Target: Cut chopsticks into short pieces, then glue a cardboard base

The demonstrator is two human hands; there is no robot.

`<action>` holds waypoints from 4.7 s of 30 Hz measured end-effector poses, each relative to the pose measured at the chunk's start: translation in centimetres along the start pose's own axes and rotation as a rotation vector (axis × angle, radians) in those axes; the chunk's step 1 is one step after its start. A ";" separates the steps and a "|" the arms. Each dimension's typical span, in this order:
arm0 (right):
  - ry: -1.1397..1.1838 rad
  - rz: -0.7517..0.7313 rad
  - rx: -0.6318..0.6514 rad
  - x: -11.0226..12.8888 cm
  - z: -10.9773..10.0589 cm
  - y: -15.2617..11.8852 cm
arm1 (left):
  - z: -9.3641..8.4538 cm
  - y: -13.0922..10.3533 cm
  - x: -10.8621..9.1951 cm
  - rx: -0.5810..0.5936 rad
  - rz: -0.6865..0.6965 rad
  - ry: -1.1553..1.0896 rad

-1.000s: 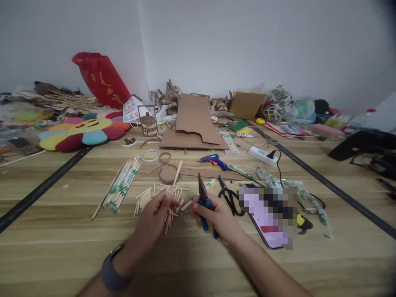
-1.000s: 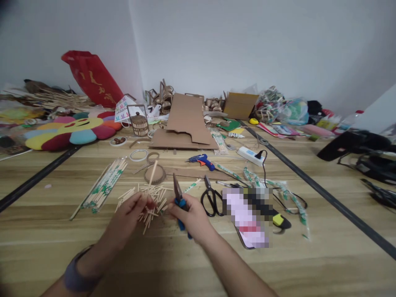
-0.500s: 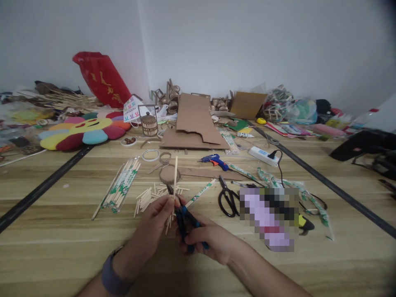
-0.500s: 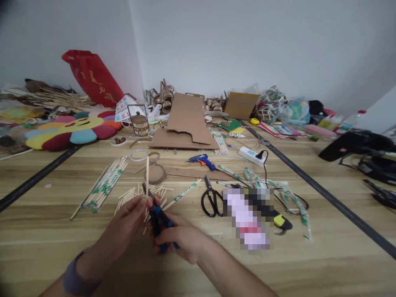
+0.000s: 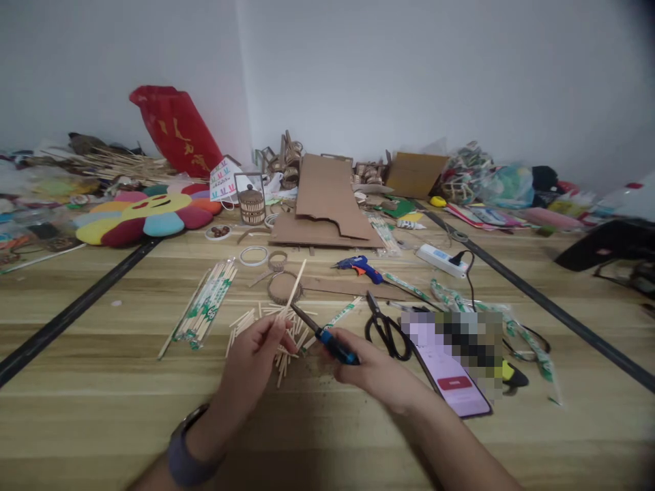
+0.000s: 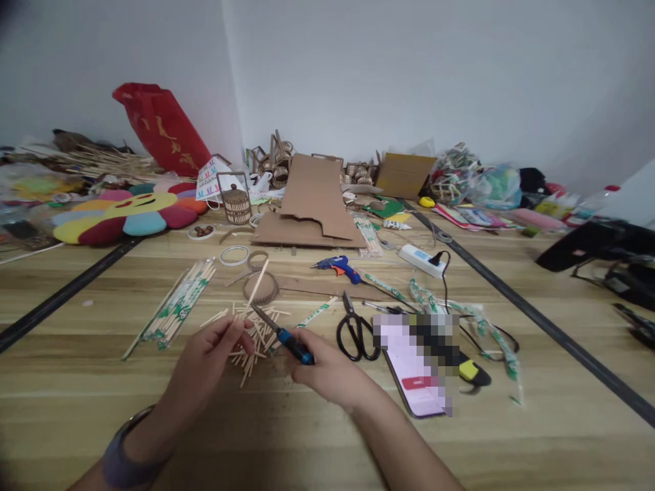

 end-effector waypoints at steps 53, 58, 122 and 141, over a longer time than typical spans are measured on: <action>-0.174 -0.222 -0.026 -0.6 2.5 0.5 | 1.7 -1.2 -0.3 0.083 0.210 0.412; 0.037 -0.024 0.127 -0.9 2.9 0.1 | 2.1 -1.5 0.0 0.176 0.130 0.331; -0.754 -0.379 -0.383 -0.6 1.3 0.8 | 4.9 -3.5 1.3 0.351 0.387 1.080; -0.572 -0.421 -0.283 -0.2 0.9 1.3 | 4.6 -2.9 1.2 0.402 0.388 0.899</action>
Point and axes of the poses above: each hand's wrist, its own y-axis towards the middle knuckle, its own z-axis out of the palm, x = y × z, the point moved 8 cm from there along y, towards the middle knuckle, and after that the axes turned 15 degrees about -x, right-handed, at the moved point
